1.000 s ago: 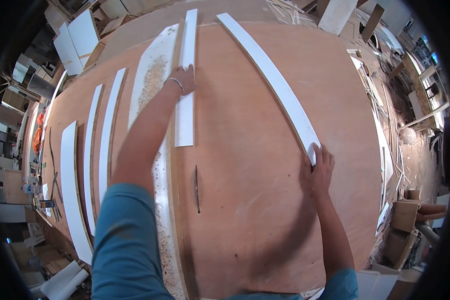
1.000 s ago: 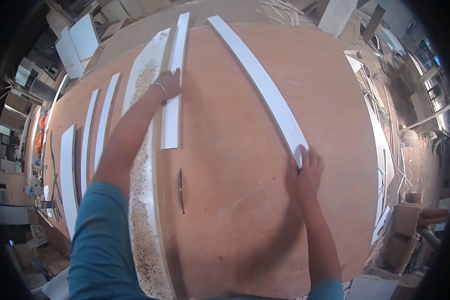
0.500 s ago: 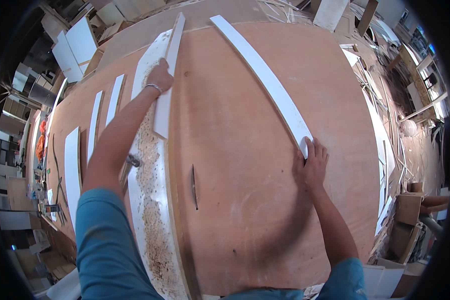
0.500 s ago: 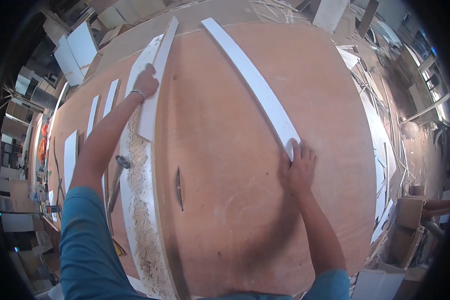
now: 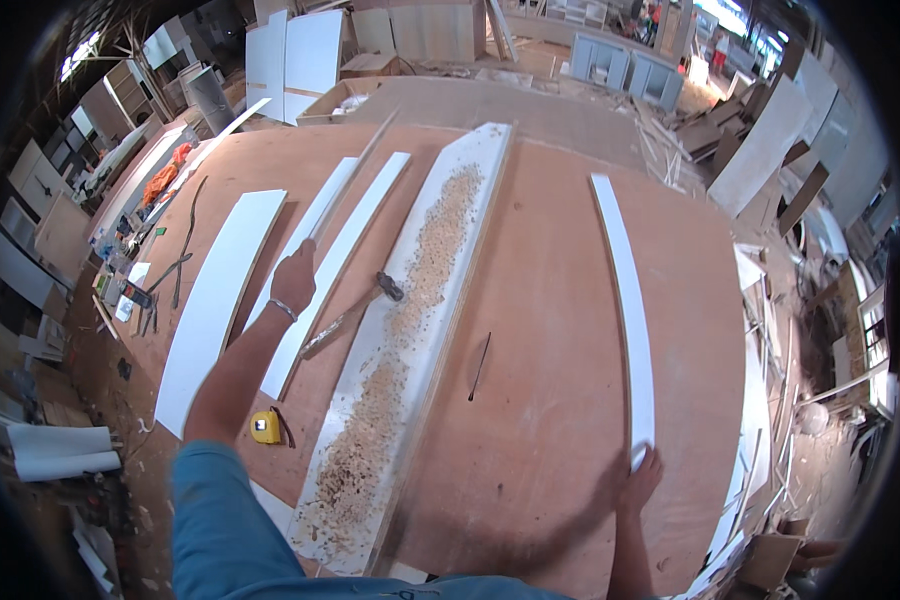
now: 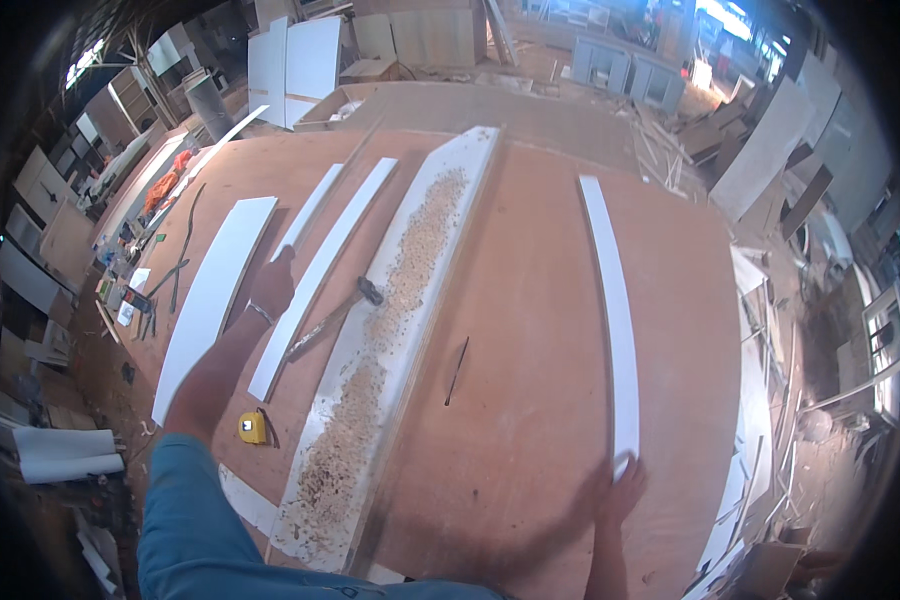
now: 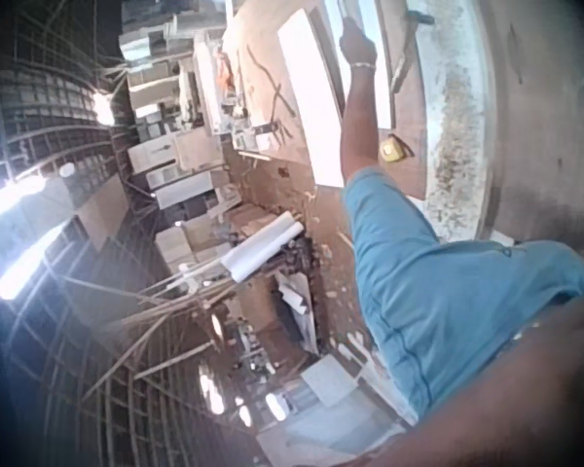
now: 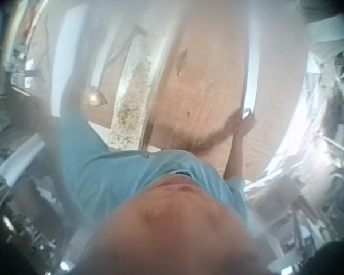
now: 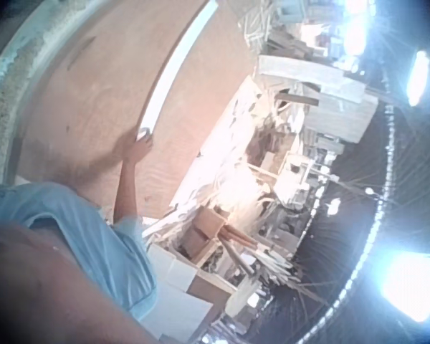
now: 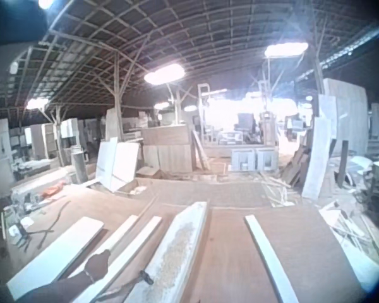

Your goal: The person measures and marks a large wooden board using a tape measure and pencil, then uses a hammer to tap along the marked line. They handle several white rectangular panels, placing them on the board and adjusting their positions.

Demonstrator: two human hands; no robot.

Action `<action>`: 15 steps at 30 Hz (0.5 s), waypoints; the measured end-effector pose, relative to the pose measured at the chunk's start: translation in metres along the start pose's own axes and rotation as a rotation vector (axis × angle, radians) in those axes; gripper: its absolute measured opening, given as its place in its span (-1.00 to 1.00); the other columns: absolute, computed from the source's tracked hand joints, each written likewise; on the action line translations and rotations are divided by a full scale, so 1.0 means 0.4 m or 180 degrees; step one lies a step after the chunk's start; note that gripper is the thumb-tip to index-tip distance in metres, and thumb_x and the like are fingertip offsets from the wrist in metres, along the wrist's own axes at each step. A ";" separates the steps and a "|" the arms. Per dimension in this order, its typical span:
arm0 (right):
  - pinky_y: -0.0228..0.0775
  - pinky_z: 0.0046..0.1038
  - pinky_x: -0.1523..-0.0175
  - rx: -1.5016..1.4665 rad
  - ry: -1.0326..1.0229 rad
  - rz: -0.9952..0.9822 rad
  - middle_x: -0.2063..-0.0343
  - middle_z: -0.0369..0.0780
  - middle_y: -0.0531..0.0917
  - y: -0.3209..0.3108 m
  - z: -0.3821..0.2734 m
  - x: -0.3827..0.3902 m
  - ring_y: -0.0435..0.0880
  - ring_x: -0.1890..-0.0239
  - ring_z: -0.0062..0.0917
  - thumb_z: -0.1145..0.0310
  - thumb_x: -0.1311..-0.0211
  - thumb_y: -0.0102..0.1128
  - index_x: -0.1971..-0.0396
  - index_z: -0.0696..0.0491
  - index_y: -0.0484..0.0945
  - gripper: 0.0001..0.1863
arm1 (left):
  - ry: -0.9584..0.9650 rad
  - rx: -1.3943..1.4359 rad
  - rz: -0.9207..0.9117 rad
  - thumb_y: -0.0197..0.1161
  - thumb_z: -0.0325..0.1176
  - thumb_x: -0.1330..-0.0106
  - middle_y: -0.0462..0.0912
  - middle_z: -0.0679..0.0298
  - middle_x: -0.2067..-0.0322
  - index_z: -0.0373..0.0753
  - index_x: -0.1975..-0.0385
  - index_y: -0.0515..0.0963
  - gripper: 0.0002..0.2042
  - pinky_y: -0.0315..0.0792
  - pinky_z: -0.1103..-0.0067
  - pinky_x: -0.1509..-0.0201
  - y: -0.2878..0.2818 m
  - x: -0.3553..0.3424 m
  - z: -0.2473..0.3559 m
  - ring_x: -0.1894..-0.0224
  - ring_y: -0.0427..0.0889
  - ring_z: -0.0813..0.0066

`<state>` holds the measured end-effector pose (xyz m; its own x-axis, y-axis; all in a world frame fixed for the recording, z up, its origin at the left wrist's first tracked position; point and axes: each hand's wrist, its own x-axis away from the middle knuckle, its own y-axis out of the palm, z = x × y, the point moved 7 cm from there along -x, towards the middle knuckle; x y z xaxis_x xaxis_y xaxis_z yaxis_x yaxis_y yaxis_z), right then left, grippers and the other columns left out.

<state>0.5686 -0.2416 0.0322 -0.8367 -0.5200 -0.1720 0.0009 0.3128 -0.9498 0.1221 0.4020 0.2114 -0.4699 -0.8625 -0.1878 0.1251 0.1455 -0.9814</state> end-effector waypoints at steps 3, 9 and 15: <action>0.27 -0.01 -0.38 -0.0279 0.0326 0.0035 -0.17 0.18 0.47 -0.067 0.068 0.185 0.43 -0.26 0.08 0.02 -0.26 0.36 -0.37 0.23 0.31 -0.17 | 0.0747 -0.0725 0.0819 0.15 -0.45 -0.41 0.61 -0.16 -0.12 -0.33 -0.33 0.29 -0.51 0.36 0.09 -0.40 0.106 0.089 -0.115 -0.31 0.50 -0.14; 0.50 -0.12 -0.22 -0.0614 0.0670 -0.1870 -0.06 0.10 0.59 -0.218 0.065 0.367 0.60 -0.14 0.02 0.21 0.01 0.46 -0.33 0.25 0.28 -0.10 | -0.0531 0.1693 0.1436 0.12 -0.33 -0.53 0.69 -0.03 -0.01 -0.36 -0.14 0.50 -0.69 0.44 0.24 -0.29 0.028 0.390 -0.108 -0.19 0.62 0.02; 0.61 -0.29 0.10 -0.4336 0.0821 -0.2015 0.30 -0.20 0.62 -0.224 0.146 0.444 0.67 0.31 -0.36 0.30 -0.09 0.34 -0.18 0.15 0.33 -0.35 | -0.0662 0.3943 0.1213 0.02 -0.49 -0.52 0.67 0.12 0.12 -0.31 0.15 0.55 -0.86 0.50 0.51 -0.05 0.003 0.934 0.340 0.07 0.65 0.38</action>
<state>0.4520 -0.4084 0.0713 -0.5755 -0.7421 0.3436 -0.7521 0.6453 0.1340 0.0655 0.0138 0.1455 -0.0984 -0.9407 -0.3246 0.9858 -0.0476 -0.1607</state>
